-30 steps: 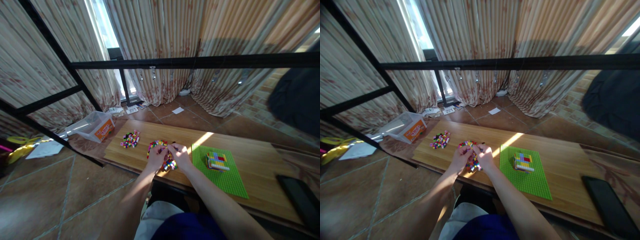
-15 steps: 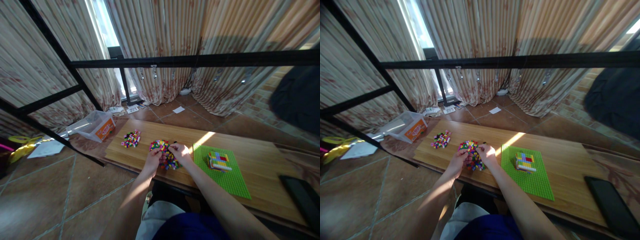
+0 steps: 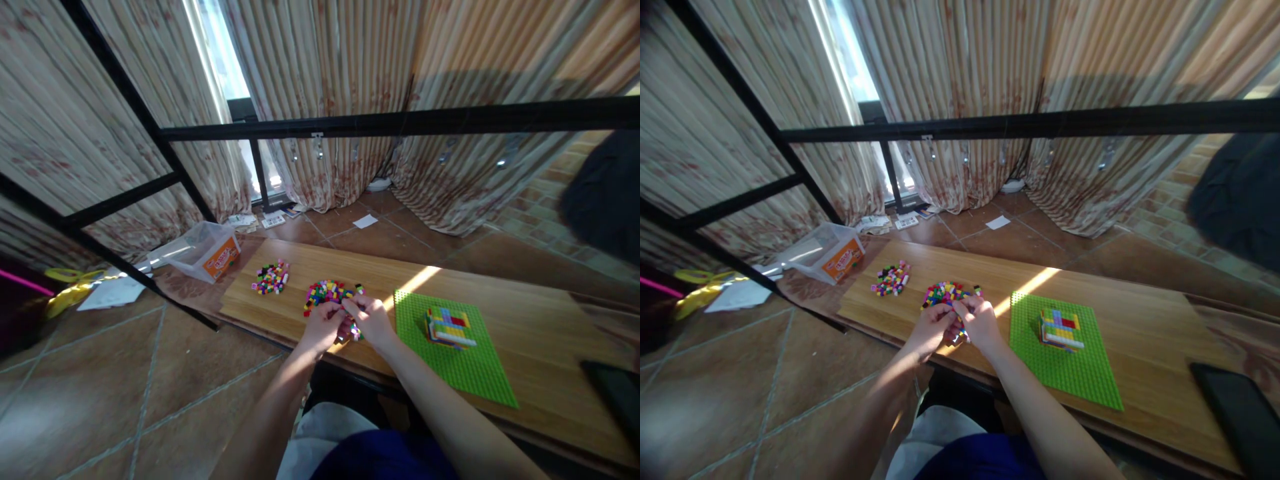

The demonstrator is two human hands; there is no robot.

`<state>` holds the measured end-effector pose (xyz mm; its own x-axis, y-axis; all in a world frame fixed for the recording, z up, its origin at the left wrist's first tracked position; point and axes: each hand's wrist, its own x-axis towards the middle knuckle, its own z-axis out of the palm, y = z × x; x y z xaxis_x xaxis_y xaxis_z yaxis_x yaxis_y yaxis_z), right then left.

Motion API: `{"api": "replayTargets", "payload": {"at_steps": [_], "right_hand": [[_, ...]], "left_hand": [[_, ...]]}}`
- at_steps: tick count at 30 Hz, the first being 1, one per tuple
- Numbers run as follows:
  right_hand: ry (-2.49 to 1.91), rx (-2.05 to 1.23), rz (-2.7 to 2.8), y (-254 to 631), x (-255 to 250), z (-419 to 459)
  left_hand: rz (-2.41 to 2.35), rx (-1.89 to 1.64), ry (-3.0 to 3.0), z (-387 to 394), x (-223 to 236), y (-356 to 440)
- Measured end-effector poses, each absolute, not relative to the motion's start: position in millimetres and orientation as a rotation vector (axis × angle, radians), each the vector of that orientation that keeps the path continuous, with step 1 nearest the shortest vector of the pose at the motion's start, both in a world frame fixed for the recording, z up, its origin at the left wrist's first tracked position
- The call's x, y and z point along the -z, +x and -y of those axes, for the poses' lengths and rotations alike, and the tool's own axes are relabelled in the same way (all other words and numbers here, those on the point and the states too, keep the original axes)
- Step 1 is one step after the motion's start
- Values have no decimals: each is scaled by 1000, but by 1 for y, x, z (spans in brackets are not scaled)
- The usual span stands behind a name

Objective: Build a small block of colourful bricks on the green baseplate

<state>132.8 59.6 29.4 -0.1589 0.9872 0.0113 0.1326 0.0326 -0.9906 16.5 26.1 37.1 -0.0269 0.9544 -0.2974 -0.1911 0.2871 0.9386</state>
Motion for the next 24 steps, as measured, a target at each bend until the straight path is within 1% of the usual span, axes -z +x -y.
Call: {"api": "replayTargets", "payload": {"at_steps": [5,7,9,13,18,21,24], "right_hand": [[-1234,-1457,1073,130,-23,-55],[-1262,-1456,1051,132,-18,-56],[-1309,-1340,1143,136,-14,-62],[-1390,-999,1481,142,-9,-77],[-1472,-880,1629,142,-11,-85],[-1379,-972,1593,139,-16,-78],[-1304,-1227,1436,134,-22,-65]], "left_hand": [[-1220,-1181,698,-22,-33,26],[-1221,-1187,638,-21,-30,27],[-1244,-1203,617,-20,-27,25],[-1255,-1221,622,-20,-21,17],[-1232,-1225,583,-20,-19,10],[-1211,-1231,581,-18,-20,9],[-1173,-1240,602,-18,-22,10]]}}
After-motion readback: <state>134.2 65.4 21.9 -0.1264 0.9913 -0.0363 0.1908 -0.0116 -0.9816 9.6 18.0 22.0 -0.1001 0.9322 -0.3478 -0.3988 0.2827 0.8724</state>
